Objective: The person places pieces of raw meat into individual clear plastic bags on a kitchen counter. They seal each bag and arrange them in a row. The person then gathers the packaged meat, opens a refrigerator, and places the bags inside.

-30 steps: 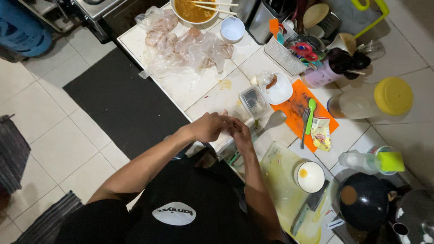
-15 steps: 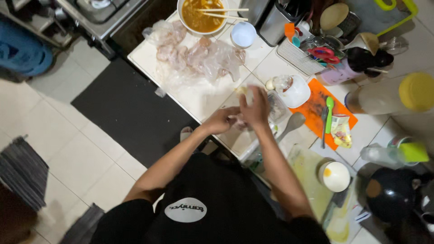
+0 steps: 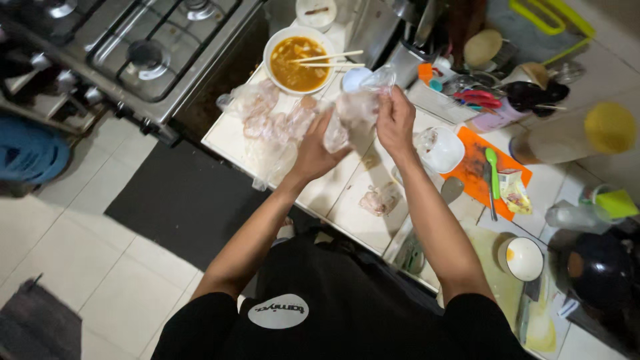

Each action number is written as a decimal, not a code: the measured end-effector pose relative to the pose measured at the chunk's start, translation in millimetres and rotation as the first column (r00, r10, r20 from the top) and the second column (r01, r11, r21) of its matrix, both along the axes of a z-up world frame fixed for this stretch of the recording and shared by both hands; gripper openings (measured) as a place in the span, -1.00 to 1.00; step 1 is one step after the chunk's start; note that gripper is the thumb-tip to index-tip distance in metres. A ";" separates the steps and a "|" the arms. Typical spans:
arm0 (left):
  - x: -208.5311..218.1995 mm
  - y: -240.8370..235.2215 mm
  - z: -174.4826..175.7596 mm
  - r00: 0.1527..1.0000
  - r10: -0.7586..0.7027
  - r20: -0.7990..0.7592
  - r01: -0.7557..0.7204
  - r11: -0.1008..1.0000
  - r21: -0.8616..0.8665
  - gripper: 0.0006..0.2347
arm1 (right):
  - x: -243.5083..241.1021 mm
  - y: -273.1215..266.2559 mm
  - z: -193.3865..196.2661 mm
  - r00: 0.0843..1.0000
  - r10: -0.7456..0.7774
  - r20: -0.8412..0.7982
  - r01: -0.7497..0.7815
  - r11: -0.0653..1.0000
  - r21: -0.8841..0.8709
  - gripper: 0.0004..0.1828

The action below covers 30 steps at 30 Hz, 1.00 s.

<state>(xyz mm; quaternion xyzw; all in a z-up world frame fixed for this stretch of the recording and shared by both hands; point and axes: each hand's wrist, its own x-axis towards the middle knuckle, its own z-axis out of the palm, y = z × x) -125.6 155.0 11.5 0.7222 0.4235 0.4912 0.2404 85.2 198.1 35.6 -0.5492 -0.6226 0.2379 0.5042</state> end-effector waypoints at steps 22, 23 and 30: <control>52.7 13.8 3.6 0.480 -0.723 -0.497 0.713 0.652 -0.259 -0.80 | -7.3 -182.6 125.0 0.891 -0.204 0.405 0.066 0.942 0.329 -0.50; 59.3 6.2 9.6 0.383 -0.681 -0.624 0.738 0.632 -0.236 -0.79 | -14.2 -183.3 125.2 0.854 -0.046 0.518 -0.079 0.973 0.216 -0.32; 53.3 -13.4 61.0 0.430 -0.888 -0.161 0.840 0.459 -0.290 -0.88 | 44.1 -195.1 96.7 0.550 0.533 0.643 0.048 0.749 -0.661 -0.35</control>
